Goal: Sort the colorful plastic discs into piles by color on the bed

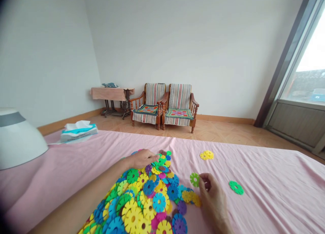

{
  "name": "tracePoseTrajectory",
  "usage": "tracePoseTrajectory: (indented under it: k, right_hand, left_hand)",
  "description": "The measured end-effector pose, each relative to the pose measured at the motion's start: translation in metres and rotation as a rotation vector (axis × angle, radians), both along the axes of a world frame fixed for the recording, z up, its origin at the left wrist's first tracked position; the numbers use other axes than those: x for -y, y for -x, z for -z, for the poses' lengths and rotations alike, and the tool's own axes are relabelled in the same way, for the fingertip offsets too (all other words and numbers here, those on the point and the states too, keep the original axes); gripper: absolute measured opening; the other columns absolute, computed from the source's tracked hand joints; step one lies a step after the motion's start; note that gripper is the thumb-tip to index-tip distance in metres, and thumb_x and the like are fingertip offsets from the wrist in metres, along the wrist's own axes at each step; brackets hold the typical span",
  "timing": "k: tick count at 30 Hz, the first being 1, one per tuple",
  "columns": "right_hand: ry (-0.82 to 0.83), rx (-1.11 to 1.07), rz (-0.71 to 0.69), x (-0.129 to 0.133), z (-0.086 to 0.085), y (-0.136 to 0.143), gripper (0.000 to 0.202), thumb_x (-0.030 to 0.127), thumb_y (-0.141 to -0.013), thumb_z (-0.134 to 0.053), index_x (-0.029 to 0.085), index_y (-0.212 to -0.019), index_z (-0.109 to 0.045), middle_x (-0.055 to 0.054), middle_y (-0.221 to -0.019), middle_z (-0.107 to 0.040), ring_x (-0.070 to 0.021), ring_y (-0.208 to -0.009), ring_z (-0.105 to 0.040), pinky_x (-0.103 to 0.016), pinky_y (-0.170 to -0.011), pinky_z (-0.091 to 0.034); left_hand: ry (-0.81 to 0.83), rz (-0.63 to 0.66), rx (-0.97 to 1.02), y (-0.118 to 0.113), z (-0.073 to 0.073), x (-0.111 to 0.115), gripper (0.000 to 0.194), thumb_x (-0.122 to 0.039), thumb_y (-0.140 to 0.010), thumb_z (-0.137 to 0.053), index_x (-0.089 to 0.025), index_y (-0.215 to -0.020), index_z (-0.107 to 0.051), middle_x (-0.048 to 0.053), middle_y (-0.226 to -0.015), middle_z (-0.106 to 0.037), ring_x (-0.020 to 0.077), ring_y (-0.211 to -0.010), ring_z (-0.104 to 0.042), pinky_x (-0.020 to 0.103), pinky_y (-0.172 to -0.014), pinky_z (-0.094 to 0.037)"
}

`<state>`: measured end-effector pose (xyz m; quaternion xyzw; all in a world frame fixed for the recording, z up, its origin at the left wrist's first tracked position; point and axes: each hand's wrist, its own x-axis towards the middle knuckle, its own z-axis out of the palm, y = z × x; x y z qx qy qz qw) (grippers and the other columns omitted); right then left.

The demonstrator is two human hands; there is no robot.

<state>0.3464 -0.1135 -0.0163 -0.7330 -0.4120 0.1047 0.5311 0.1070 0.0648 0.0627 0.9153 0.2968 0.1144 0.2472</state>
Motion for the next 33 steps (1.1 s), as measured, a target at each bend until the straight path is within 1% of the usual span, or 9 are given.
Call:
tracePoseTrajectory:
  k: [4,7,8,12,15,17,20,26,33]
  right_hand:
    - [-0.078,-0.052,-0.166,0.003,-0.012,0.013,0.033,0.052,-0.078,-0.054,0.020,-0.082,-0.061,-0.003,-0.071,-0.066,-0.0187,-0.068,-0.061,-0.026,-0.060,-0.048]
    - [-0.137,-0.077,-0.263,0.005,-0.018,0.027,0.031,0.050,-0.083,-0.053,0.020,-0.083,-0.061,-0.003,-0.075,-0.065,-0.0181,-0.072,-0.061,-0.025,-0.064,-0.049]
    - [-0.148,-0.088,-0.291,0.005,-0.019,0.032,0.031,0.050,-0.084,-0.053,0.020,-0.082,-0.060,-0.004,-0.076,-0.065,-0.0183,-0.074,-0.061,-0.025,-0.065,-0.049]
    - [-0.159,-0.161,-0.414,0.005,-0.018,0.044,0.032,0.051,-0.082,-0.056,0.020,-0.084,-0.061,-0.005,-0.078,-0.065,-0.0190,-0.074,-0.061,-0.026,-0.065,-0.051]
    - [-0.149,-0.218,-0.420,0.004,-0.015,0.047,0.034,0.052,-0.081,-0.057,0.019,-0.089,-0.062,-0.004,-0.078,-0.066,-0.0184,-0.071,-0.062,-0.026,-0.062,-0.051]
    - [-0.125,-0.229,-0.350,0.002,-0.012,0.044,0.039,0.054,-0.081,-0.056,0.019,-0.097,-0.061,-0.004,-0.077,-0.066,-0.0186,-0.070,-0.063,-0.026,-0.060,-0.052]
    - [-0.089,-0.182,-0.204,-0.001,-0.003,0.032,0.044,0.055,-0.080,-0.054,0.019,-0.106,-0.059,-0.004,-0.080,-0.067,-0.0200,-0.073,-0.065,-0.027,-0.061,-0.052]
    - [-0.001,-0.052,-0.075,-0.011,0.023,0.004,0.040,0.052,-0.080,-0.050,0.021,-0.102,-0.058,-0.002,-0.073,-0.067,-0.0203,-0.066,-0.065,-0.029,-0.058,-0.050]
    - [-0.036,-0.026,-0.068,-0.016,0.030,0.005,0.035,0.052,-0.077,-0.050,0.022,-0.093,-0.060,-0.001,-0.066,-0.064,-0.0190,-0.057,-0.061,-0.029,-0.053,-0.049]
  left_hand:
    - [-0.017,0.094,0.116,-0.016,-0.007,0.040,0.046,-0.048,-0.088,-0.052,-0.016,-0.058,-0.065,-0.002,-0.057,-0.059,0.0143,-0.058,-0.055,0.021,-0.057,-0.037]
    - [-0.037,0.119,0.210,-0.032,-0.004,0.070,0.015,-0.029,-0.082,-0.062,-0.019,-0.085,-0.072,0.002,-0.088,-0.070,0.0177,-0.084,-0.062,0.023,-0.076,-0.042]
    - [-0.033,0.108,0.244,-0.037,-0.002,0.078,0.016,-0.026,-0.080,-0.064,-0.019,-0.092,-0.072,0.003,-0.093,-0.070,0.0180,-0.086,-0.062,0.023,-0.077,-0.042]
    - [0.118,-0.016,0.348,-0.050,0.009,0.097,0.012,-0.023,-0.077,-0.066,-0.017,-0.085,-0.073,0.001,-0.077,-0.069,0.0147,-0.068,-0.059,0.022,-0.061,-0.042]
    - [0.177,-0.060,0.347,-0.051,0.015,0.096,0.010,-0.020,-0.077,-0.064,-0.015,-0.074,-0.072,-0.001,-0.066,-0.067,0.0123,-0.061,-0.057,0.020,-0.054,-0.040]
    - [0.172,-0.103,0.336,-0.047,0.015,0.082,0.011,-0.018,-0.078,-0.063,-0.014,-0.073,-0.071,-0.001,-0.065,-0.066,0.0126,-0.063,-0.059,0.019,-0.056,-0.042]
    - [0.134,-0.252,0.303,-0.036,0.011,0.038,0.012,-0.018,-0.083,-0.062,-0.012,-0.078,-0.070,0.000,-0.073,-0.068,0.0164,-0.076,-0.063,0.023,-0.068,-0.048]
    - [0.083,-0.638,0.131,-0.013,0.012,-0.063,0.028,-0.031,-0.094,-0.057,-0.017,-0.117,-0.057,0.008,-0.118,-0.059,0.0214,-0.099,-0.061,0.041,-0.083,-0.053]
    - [0.080,-0.754,-0.044,-0.013,0.032,-0.094,0.030,-0.030,-0.092,-0.060,-0.018,-0.119,-0.056,0.007,-0.119,-0.058,0.0226,-0.103,-0.060,0.039,-0.083,-0.053]
